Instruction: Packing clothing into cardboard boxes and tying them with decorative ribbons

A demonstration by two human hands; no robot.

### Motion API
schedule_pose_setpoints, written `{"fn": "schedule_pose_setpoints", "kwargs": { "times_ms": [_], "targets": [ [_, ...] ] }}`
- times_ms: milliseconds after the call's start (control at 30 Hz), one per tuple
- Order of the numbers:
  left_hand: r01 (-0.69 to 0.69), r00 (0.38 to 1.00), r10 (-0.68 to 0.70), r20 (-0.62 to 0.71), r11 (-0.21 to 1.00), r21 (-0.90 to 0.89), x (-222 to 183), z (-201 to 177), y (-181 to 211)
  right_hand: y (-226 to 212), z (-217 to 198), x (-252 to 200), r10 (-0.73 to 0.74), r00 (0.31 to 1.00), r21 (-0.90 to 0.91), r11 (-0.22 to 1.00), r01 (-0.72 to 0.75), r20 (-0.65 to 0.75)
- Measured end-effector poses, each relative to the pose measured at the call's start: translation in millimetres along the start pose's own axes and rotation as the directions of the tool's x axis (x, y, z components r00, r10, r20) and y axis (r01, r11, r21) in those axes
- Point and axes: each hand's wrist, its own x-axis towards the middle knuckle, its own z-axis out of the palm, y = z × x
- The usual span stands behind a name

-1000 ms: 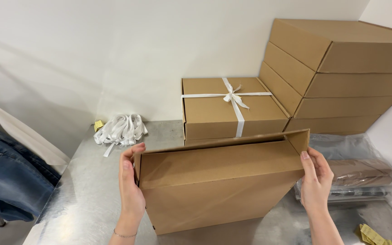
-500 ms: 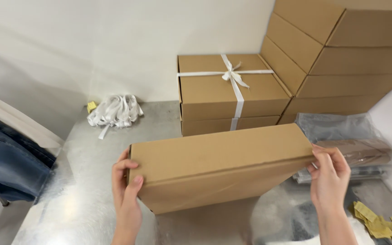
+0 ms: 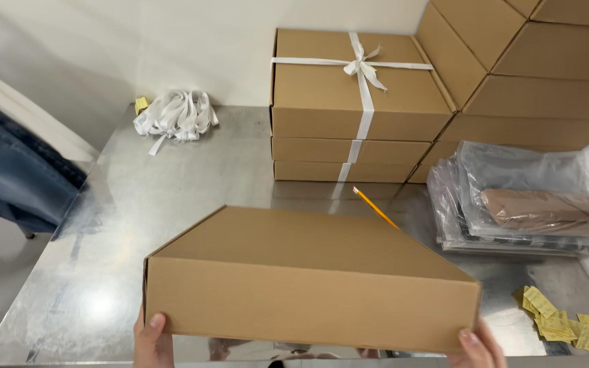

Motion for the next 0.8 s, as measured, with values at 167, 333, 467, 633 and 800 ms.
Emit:
{"fn": "schedule_pose_setpoints", "kwargs": {
  "times_ms": [167, 333, 467, 633, 800],
  "targets": [
    [0.156, 0.979, -0.076, -0.189, 0.878, 0.453, 0.1, -37.6, -36.7, -42.1, 17.2, 3.0, 0.352, 0.928, -0.101, 0.935, -0.341, 0.125],
    [0.118, 0.993, -0.107, -0.055, 0.779, 0.616, -3.7, -22.6, -28.2, 18.1, -9.3, 48.8, 0.209, 0.886, -0.368, 0.928, -0.047, 0.414],
    [0.152, 0.988, -0.132, -0.083, 0.698, 0.7, -4.3, -9.9, -37.4, 19.0, 5.4, 51.5, 0.25, 0.86, -0.502, 0.865, 0.009, 0.445],
    [0.268, 0.944, -0.308, -0.12, 0.501, 0.823, -8.0, -12.0, -56.8, -6.2, 29.0, 37.7, 0.414, 0.843, -0.575, 0.802, -0.16, 0.344],
    [0.308, 0.937, -0.315, -0.154, 0.532, 0.789, -13.1, 0.1, -38.2, -9.0, 35.0, 36.7, 0.376, 0.859, -0.539, 0.829, -0.146, 0.346]
  ]
}}
